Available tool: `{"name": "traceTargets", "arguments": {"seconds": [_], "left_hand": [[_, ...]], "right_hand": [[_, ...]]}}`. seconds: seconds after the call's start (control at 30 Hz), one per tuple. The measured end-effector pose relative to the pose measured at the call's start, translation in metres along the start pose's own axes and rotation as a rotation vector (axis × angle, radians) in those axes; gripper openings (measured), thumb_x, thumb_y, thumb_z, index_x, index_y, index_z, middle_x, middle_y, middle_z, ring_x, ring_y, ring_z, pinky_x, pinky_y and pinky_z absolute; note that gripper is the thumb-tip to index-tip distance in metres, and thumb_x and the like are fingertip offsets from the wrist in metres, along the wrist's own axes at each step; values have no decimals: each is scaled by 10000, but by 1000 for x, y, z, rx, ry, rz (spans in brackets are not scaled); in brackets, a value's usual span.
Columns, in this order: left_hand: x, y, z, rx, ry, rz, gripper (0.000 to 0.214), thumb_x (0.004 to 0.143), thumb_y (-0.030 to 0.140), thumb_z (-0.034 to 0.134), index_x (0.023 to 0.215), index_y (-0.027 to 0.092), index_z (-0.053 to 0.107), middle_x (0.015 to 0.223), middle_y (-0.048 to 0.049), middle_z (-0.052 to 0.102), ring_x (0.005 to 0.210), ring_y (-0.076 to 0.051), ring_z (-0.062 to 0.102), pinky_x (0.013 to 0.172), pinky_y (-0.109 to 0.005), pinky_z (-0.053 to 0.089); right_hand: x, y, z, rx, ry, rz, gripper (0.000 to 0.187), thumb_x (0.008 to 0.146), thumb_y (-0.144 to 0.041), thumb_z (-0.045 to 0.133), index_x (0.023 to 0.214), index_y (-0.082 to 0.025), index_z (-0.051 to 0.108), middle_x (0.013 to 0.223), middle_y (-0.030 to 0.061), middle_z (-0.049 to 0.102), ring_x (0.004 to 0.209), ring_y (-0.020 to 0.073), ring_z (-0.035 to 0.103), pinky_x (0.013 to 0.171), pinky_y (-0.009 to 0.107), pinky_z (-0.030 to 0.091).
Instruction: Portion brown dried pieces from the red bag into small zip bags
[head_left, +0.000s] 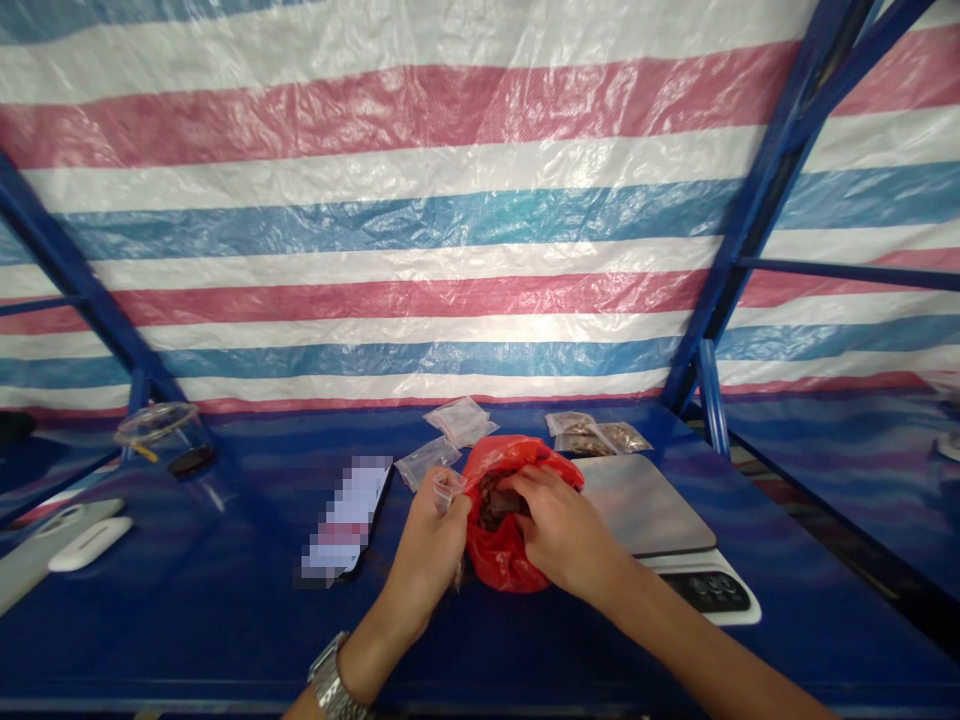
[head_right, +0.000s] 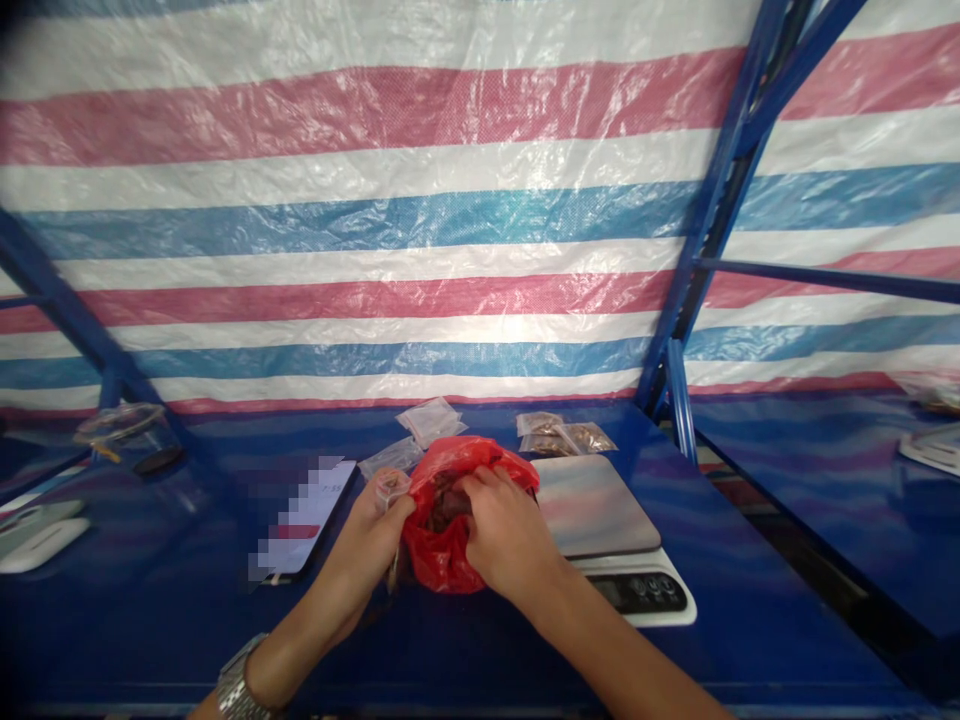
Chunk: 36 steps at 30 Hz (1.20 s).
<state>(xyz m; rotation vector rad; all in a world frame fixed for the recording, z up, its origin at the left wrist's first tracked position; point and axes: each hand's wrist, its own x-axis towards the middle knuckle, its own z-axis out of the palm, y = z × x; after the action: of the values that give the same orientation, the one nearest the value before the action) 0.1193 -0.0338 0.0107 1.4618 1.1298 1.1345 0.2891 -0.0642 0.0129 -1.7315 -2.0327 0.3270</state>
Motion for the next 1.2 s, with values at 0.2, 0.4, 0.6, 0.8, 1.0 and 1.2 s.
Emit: {"name": "traceTargets", "arguments": {"seconds": [0.2,0.4,0.6,0.8,1.0,1.2], "left_hand": [[4,-4,-2,61,39,74,62,822,256,565,815,212,522,714,34,554,663,-160,563,653,-291,471],[2,5,-9,318,140,212,128,884,336,606,870,221,549,789,17,604,705,-168,575,680,-289,450],[1,7,-7,410,39,109,132,890,360,630,847,239,599,778,26,675,716,-172,631,671,-266,418],[2,2,-2,481,-25,69,143,913,369,615,839,247,613,780,20,705,708,-173,633,611,-249,345],[1,1,2,424,-80,89,85,898,314,624,941,241,612,889,-12,734,789,-198,669,660,-265,386],[1,2,2,421,-46,95,137,900,364,633,943,240,594,895,-2,709,802,-198,654,702,-285,415]], "right_hand": [[4,2,-1,170,54,44,424,741,0,570,1080,-179,751,1113,103,749,1097,270,665,1003,394,485],[8,6,-7,442,109,55,253,825,-82,584,996,-211,719,1015,46,763,922,223,703,869,358,531],[7,0,-24,599,207,-68,276,879,-138,587,1119,-233,686,1154,41,744,1100,217,683,1030,386,496],[-1,-15,-27,408,211,-204,362,894,-67,560,1176,-253,689,1198,56,707,1114,216,664,1015,389,523],[-4,-20,-21,237,236,-350,488,935,-23,468,1284,-292,678,1299,60,654,1175,214,639,1041,391,528],[-4,-18,-23,222,305,-398,489,960,-38,461,1304,-317,668,1316,40,653,1204,196,633,1065,358,518]]}}
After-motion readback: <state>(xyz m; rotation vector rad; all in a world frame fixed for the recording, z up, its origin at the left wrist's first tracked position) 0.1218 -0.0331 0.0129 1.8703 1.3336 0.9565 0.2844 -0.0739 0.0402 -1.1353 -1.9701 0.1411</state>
